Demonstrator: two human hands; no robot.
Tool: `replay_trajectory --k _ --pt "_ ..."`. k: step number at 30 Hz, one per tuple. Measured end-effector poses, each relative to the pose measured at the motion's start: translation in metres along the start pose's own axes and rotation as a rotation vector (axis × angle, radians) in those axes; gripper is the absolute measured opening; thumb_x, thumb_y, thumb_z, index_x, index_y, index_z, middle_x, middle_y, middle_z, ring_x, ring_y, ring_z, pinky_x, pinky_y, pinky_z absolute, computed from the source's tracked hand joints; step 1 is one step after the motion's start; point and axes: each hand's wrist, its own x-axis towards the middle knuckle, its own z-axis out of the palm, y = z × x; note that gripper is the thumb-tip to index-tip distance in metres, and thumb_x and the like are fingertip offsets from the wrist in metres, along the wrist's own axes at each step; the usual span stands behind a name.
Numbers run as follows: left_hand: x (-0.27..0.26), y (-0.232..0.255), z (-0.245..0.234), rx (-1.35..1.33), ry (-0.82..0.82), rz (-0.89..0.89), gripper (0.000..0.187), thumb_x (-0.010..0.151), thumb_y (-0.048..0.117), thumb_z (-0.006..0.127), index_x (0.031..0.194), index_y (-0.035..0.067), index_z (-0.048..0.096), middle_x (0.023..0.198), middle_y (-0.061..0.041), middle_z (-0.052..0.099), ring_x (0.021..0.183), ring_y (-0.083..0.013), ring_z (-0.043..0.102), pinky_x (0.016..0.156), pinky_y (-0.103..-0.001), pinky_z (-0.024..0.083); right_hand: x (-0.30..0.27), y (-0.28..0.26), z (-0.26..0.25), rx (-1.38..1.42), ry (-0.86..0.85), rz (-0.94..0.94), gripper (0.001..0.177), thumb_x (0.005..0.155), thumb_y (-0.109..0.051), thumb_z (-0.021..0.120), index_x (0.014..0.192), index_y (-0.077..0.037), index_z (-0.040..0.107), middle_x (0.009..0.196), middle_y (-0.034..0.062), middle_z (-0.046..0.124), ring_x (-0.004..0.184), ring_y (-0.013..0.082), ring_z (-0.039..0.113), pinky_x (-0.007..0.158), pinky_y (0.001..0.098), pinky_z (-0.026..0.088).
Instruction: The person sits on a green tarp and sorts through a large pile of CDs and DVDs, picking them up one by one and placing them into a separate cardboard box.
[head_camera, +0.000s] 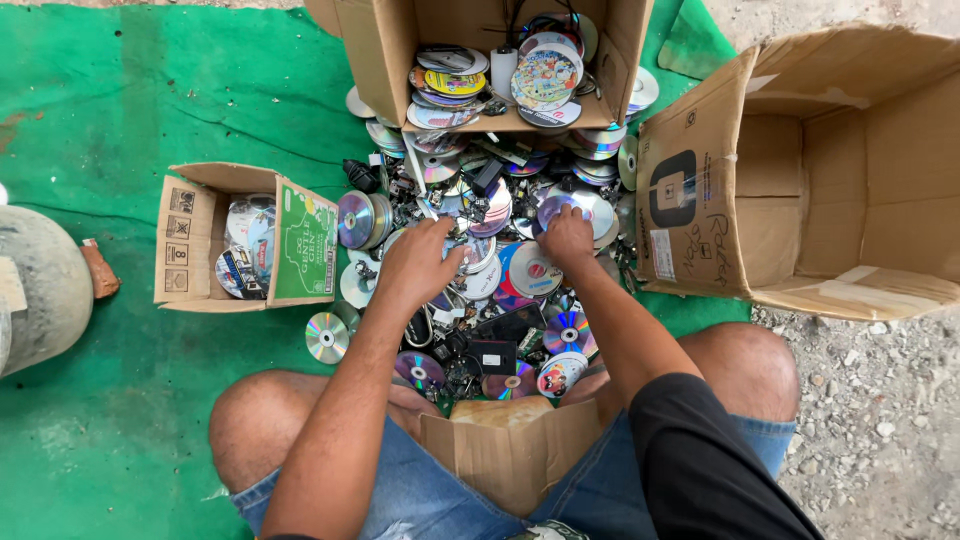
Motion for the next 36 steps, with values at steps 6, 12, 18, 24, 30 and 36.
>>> replay_trajectory --k 6,12,18,24,30,36 --pt "0.013 -0.010 -0.002 -0.043 0.175 -0.088 0.047 0.099 0.032 0.067 0.131 -0.001 0.063 0.115 -0.022 0.062 0.111 -0.0446 0.067 0.087 -0.052 0.057 0.012 -0.024 -0.052 0.373 0.096 0.116 0.044 0.099 -0.039 0.051 0.097 0.001 0.067 0.089 0.0178 0.066 0.089 0.0440 0.073 0.070 0.0552 0.061" --pt "0.006 0.008 -0.024 -0.587 0.245 -0.067 0.054 0.099 0.011 0.065 0.145 -0.009 0.044 0.134 -0.036 0.052 0.127 -0.0530 0.057 0.097 -0.060 0.053 -0.083 -0.074 -0.254 1.790 -0.089 0.004 0.031 0.106 -0.021 0.059 0.118 0.006 0.069 0.093 0.0177 0.069 0.081 0.0256 0.071 0.072 0.0367 0.068" --pt "0.004 0.018 -0.027 -1.150 0.302 0.198 0.034 0.090 -0.012 0.063 0.122 -0.002 0.056 0.092 -0.014 0.062 0.055 -0.0155 0.067 0.039 -0.021 0.053 -0.124 -0.042 -0.244 1.871 0.020 0.084 0.022 0.108 -0.012 0.051 0.113 0.005 0.065 0.094 0.0097 0.067 0.083 0.0170 0.071 0.074 0.0275 0.067" --pt "0.017 0.005 -0.016 -1.101 0.447 0.245 0.017 0.089 -0.012 0.068 0.105 -0.005 0.068 0.088 -0.014 0.067 0.060 -0.0135 0.069 0.046 -0.019 0.058 -0.118 -0.053 -0.272 1.672 0.168 -0.112 0.013 0.106 -0.002 0.056 0.119 -0.002 0.060 0.102 0.0099 0.067 0.093 0.0165 0.066 0.078 0.0298 0.065" --pt "-0.005 0.032 -0.052 -0.771 0.681 0.527 0.018 0.088 -0.020 0.069 0.085 -0.003 0.073 0.101 -0.015 0.074 0.099 -0.0292 0.075 0.076 -0.033 0.066 -0.129 -0.060 -0.321 1.337 0.588 -0.366 0.021 0.093 0.018 0.068 0.098 -0.001 0.075 0.142 0.0190 0.055 0.134 0.0350 0.055 0.108 0.0505 0.052" --pt "-0.009 0.040 -0.057 -0.720 0.685 0.547 0.017 0.093 -0.016 0.065 0.091 -0.002 0.073 0.104 -0.014 0.073 0.102 -0.0311 0.074 0.083 -0.038 0.066 -0.129 -0.055 -0.341 1.262 0.654 -0.348 0.019 0.098 0.011 0.065 0.097 -0.004 0.076 0.120 0.0165 0.063 0.111 0.0285 0.064 0.096 0.0427 0.058"
